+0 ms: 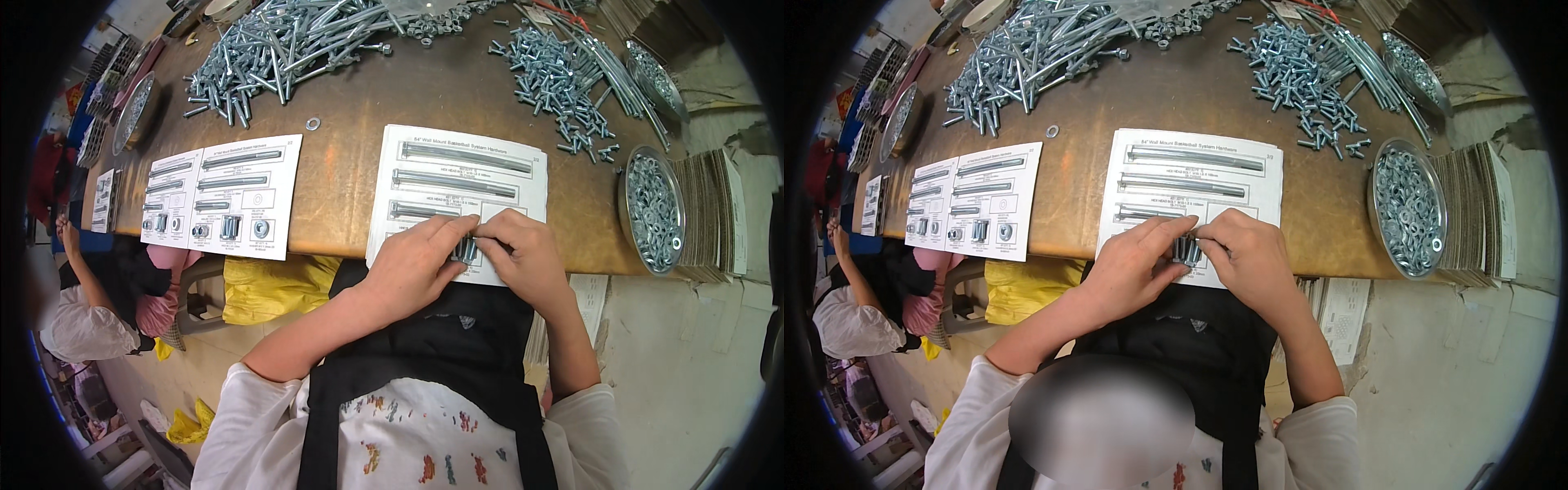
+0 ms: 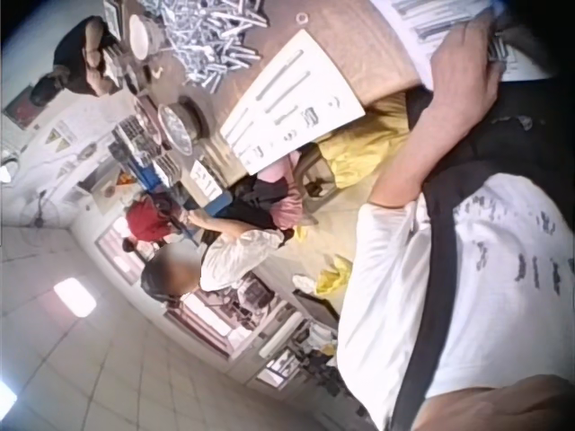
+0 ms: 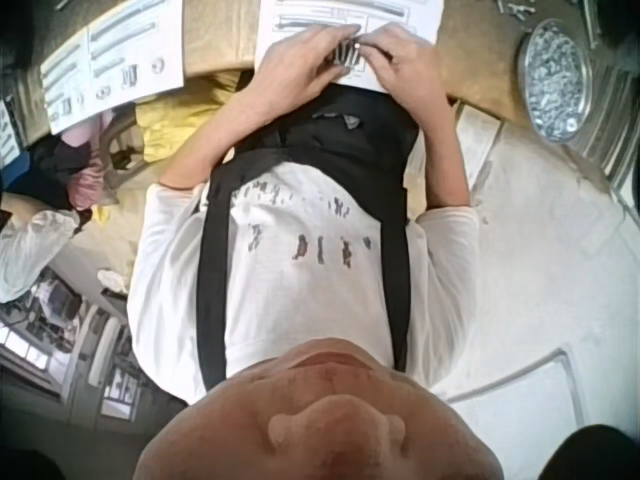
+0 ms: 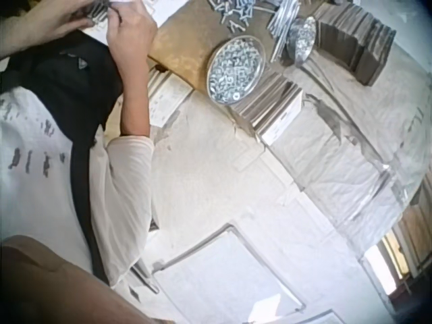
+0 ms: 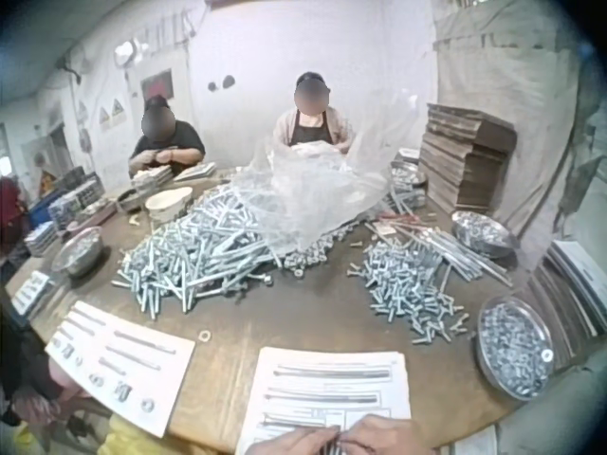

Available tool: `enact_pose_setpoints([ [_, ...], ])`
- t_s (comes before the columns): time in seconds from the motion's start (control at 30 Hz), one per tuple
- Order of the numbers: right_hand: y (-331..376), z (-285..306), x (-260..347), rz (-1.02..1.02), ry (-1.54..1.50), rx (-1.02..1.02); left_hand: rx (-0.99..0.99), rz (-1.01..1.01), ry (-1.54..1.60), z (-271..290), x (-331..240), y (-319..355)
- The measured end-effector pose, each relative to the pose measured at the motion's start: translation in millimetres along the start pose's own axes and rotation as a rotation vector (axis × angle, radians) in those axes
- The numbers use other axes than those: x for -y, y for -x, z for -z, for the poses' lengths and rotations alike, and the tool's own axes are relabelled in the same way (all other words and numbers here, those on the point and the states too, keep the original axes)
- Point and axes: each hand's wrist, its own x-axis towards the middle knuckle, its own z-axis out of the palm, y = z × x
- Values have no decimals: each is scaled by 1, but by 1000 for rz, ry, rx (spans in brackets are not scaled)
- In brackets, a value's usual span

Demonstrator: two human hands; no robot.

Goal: The person picks bolts, nuts, and washers from piles on a table and places them into designated slots on a printed cardboard sheet. The person repeats this process to fill multiple slots on the sheet.

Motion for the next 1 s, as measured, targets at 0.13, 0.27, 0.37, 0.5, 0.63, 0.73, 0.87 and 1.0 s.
enact_pose_setpoints([
  [0.13,3,0,-1,40,16,-2,-6,-15,-2,0,2,1],
  [0.27,4,-6,0,55,26,-59,-14,-41,1,0,3,0],
  [0.37,7,-9,-1,72,46,-99,-8,-47,-5,-1,4,0],
  [0.5,13,-8,8,-63,-33,-162,-79,-9,21,2,-2,6],
  [0.63,17,-7,14,-160,-68,-143,-152,48,15,0,1,18],
  [0.73,18,-13,12,-158,-80,-118,-146,63,71,-2,2,21],
  [0.87,20,-4,5,-263,-146,-194,-230,260,180,35,9,25],
  [1.0,10,24,-35,-333,-152,-353,-515,339,256,85,54,5],
])
